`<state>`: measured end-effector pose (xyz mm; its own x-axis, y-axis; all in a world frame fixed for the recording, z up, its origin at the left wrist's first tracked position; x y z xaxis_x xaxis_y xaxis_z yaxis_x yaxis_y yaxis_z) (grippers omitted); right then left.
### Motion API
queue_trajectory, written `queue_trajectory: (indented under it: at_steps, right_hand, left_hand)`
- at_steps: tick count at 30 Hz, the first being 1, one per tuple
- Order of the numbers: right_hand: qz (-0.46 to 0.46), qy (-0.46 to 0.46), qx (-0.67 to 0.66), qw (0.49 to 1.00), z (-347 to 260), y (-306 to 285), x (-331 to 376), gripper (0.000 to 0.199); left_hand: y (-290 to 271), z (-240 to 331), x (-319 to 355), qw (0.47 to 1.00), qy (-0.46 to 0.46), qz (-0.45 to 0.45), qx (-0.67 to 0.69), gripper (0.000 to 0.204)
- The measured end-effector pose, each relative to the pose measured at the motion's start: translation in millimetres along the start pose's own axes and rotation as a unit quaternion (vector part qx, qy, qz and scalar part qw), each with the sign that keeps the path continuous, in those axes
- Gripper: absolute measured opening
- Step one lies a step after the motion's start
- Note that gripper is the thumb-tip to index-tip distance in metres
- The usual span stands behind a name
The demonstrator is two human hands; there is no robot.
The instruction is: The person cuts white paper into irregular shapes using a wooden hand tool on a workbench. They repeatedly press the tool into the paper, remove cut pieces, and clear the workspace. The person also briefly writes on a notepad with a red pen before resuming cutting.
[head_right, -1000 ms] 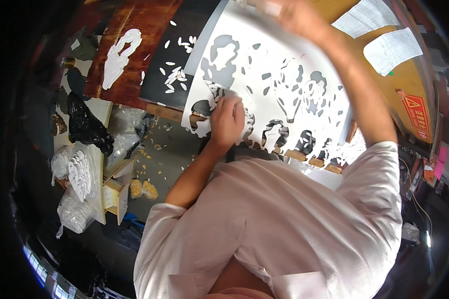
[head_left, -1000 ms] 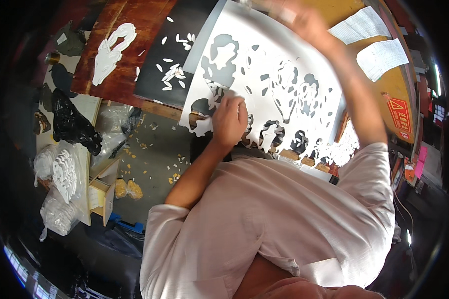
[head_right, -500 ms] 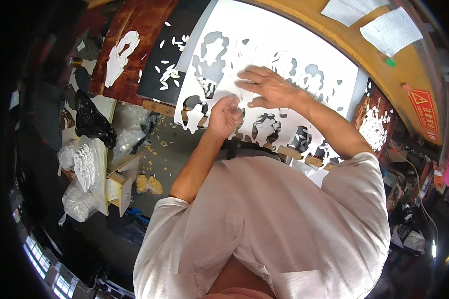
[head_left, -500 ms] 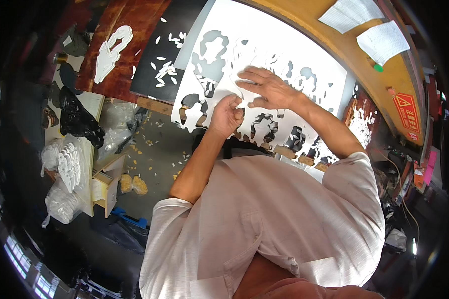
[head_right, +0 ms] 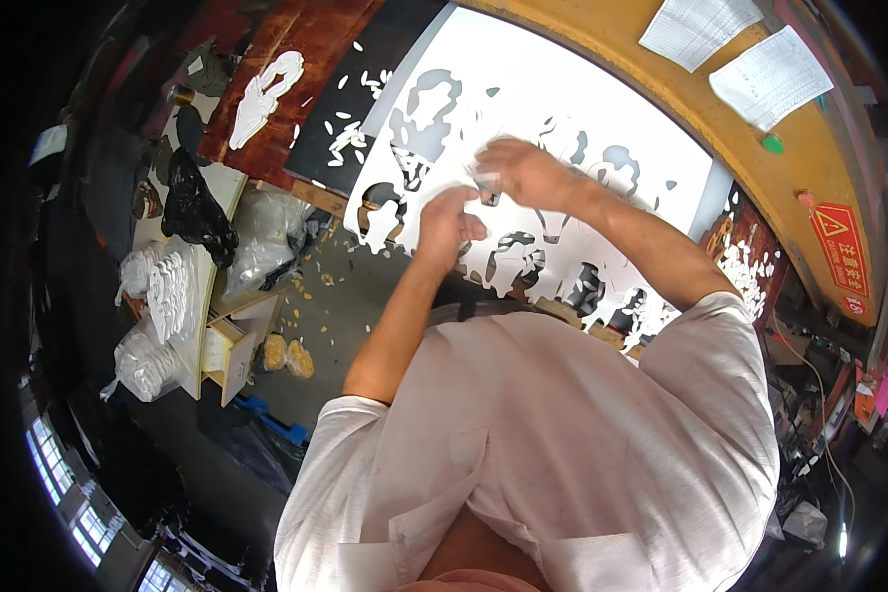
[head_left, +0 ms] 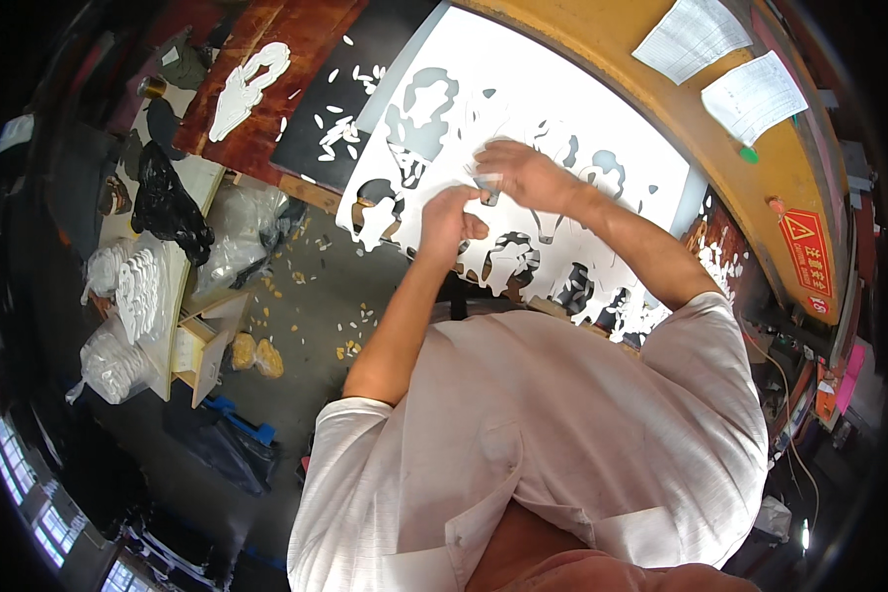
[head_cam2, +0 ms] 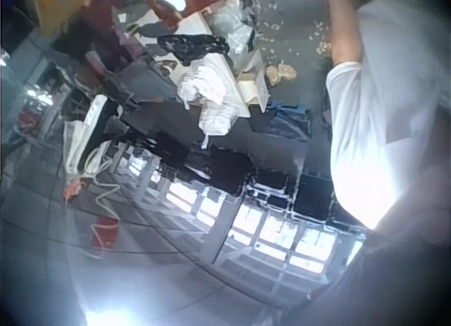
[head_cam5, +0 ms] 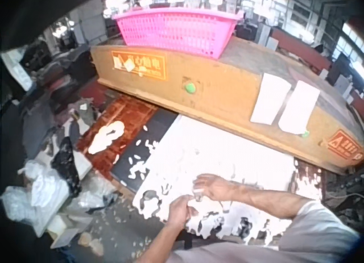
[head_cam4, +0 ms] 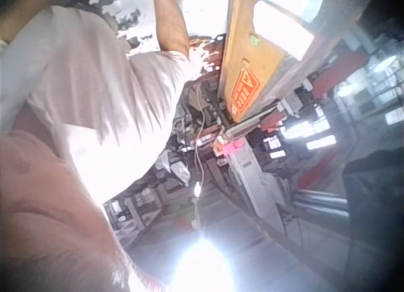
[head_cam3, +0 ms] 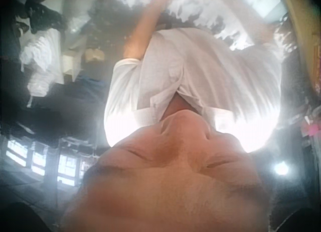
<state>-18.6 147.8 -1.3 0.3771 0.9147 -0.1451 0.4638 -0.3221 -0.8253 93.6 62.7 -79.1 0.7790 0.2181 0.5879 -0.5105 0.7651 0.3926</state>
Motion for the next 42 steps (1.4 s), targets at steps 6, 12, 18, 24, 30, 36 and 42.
queue_trajectory:
  at_steps: [6,12,18,24,30,36,42]
  right_hand:
    - [0.379,0.409,-0.078,0.827,128,-206,-30,0.044]
    - [0.376,0.148,-0.215,0.889,77,-310,-61,0.037]
    - [0.193,0.0,0.085,0.977,-9,-173,45,0.03]
    - [0.032,0.055,0.056,0.996,-1,-40,114,0.041]
    - [-0.007,0.062,0.049,0.997,6,-34,138,0.056]
    - [0.12,0.222,-0.069,0.965,55,-77,106,0.035]
    - [0.428,0.123,-0.219,0.868,75,-279,102,0.035]
  left_hand:
    - [5,-14,1,0.992,0.101,0.026,-0.073,0.027]
    - [6,-11,1,0.985,0.109,0.048,-0.125,0.024]
    - [34,45,90,0.801,0.38,0.101,-0.452,0.023]
    - [67,-68,66,0.988,-0.154,0.021,-0.016,0.017]
    - [90,-85,37,0.953,-0.213,-0.056,0.209,0.024]
    - [82,-80,38,0.986,-0.124,-0.021,0.114,0.026]
    - [79,-71,81,0.98,-0.079,0.046,-0.176,0.029]
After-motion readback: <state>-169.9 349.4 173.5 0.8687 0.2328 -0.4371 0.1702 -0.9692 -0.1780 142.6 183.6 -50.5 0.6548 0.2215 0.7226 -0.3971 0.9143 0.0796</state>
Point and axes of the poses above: each hand's wrist, its own x-axis away from the middle knuckle, its own y-axis out of the palm, z = x × y, the point moved 10 cm from there along -x, towards the middle knuckle, and after that the axes turned 7 degrees about z, right-handed, at the moved point
